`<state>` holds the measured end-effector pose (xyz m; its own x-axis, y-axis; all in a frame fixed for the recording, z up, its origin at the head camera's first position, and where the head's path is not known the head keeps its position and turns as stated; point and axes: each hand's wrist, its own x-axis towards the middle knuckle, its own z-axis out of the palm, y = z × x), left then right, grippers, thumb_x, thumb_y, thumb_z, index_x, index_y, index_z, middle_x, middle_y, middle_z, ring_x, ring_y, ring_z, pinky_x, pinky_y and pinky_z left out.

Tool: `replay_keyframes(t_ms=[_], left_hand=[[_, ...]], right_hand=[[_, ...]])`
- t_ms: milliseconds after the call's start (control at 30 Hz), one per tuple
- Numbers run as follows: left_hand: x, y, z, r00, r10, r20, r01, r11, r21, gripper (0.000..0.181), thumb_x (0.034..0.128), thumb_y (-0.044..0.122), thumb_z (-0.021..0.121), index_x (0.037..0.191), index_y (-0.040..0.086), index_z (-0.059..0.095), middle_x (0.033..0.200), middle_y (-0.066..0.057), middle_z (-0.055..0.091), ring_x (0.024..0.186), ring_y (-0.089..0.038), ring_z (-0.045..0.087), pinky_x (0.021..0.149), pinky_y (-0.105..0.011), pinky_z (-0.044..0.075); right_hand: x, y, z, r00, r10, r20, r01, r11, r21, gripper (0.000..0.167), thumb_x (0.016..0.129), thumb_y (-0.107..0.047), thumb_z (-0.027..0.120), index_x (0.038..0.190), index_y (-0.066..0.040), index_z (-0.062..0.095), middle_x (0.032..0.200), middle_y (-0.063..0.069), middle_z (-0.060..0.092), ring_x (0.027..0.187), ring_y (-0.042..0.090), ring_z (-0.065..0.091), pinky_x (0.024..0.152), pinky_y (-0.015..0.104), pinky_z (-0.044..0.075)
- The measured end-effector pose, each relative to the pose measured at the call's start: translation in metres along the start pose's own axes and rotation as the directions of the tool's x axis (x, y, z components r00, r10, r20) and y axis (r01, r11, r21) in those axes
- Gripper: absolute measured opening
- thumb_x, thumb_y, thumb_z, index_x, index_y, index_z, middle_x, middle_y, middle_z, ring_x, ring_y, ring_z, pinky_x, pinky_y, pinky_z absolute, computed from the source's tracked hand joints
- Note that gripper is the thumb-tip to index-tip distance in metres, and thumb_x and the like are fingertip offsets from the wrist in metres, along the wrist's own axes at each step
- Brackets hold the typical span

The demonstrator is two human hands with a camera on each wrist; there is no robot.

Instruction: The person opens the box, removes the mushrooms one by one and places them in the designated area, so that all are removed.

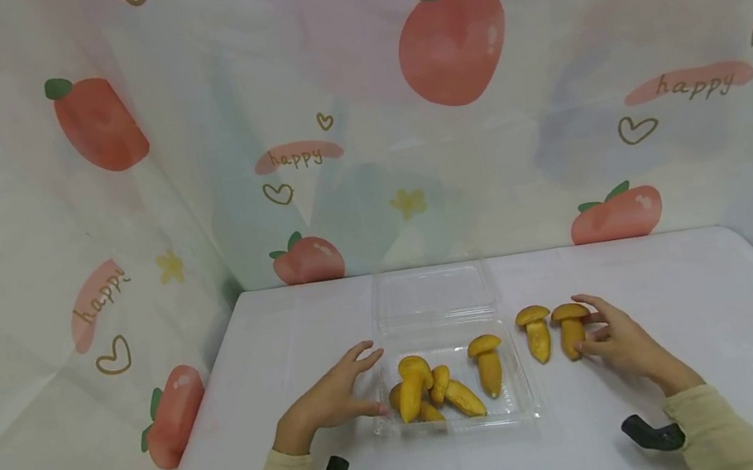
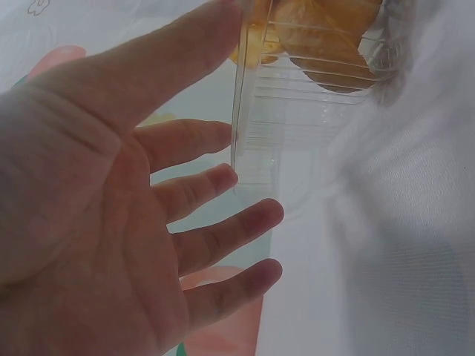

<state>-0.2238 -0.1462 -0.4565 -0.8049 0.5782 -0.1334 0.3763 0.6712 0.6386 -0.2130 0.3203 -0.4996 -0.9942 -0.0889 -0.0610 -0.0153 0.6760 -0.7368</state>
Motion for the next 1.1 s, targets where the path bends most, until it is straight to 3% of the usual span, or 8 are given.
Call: replay_keyframes(t_ms=[333, 700, 967, 1100], left_hand=[[0.001, -0.002, 0.001, 1.000, -0.003, 0.001, 0.003, 1.000, 0.000, 0.088, 0.0851, 0.028, 0.083, 0.157, 0.009, 0.037, 0.167, -0.016, 0.023, 0.152, -0.041, 0.030, 0.119, -0.062, 0.031], [0.002, -0.002, 0.000, 1.000, 0.000, 0.000, 0.000, 1.000, 0.008, 0.088, 0.0845, 0.029, 0.083, 0.157, 0.009, 0.037, 0.167, -0.015, 0.023, 0.152, -0.041, 0.030, 0.119, -0.062, 0.031], [0.002, -0.002, 0.001, 1.000, -0.004, 0.000, 0.004, 1.000, 0.012, 0.088, 0.0844, 0.029, 0.083, 0.157, 0.009, 0.037, 0.167, -0.014, 0.023, 0.152, -0.040, 0.030, 0.119, -0.062, 0.031], [0.002, -0.002, 0.001, 1.000, -0.007, 0.002, 0.007, 1.000, 0.005, 0.088, 0.0847, 0.028, 0.083, 0.157, 0.009, 0.037, 0.168, -0.015, 0.023, 0.152, -0.040, 0.029, 0.120, -0.062, 0.031]], right_hand=[[0.000, -0.003, -0.003, 0.998, 0.061, 0.022, -0.060, 0.997, -0.051, 0.086, 0.092, -0.017, 0.075, 0.156, 0.001, 0.020, 0.136, 0.040, 0.047, 0.103, 0.041, 0.066, 0.079, 0.044, 0.060], [-0.002, -0.007, -0.005, 0.994, 0.108, 0.031, -0.106, 0.992, -0.071, 0.085, 0.097, -0.029, 0.069, 0.157, 0.002, 0.018, 0.139, 0.040, 0.046, 0.114, 0.052, 0.060, 0.090, 0.055, 0.058], [-0.002, -0.008, -0.011, 0.989, 0.140, 0.043, -0.137, 0.988, -0.077, 0.081, 0.102, -0.036, 0.060, 0.157, 0.004, 0.015, 0.137, 0.041, 0.048, 0.105, 0.042, 0.067, 0.086, 0.051, 0.059], [-0.003, -0.008, -0.016, 0.986, 0.165, 0.033, -0.160, 0.981, -0.113, 0.082, 0.104, -0.042, 0.052, 0.157, 0.006, 0.012, 0.139, 0.042, 0.046, 0.106, 0.043, 0.066, 0.091, 0.057, 0.055]])
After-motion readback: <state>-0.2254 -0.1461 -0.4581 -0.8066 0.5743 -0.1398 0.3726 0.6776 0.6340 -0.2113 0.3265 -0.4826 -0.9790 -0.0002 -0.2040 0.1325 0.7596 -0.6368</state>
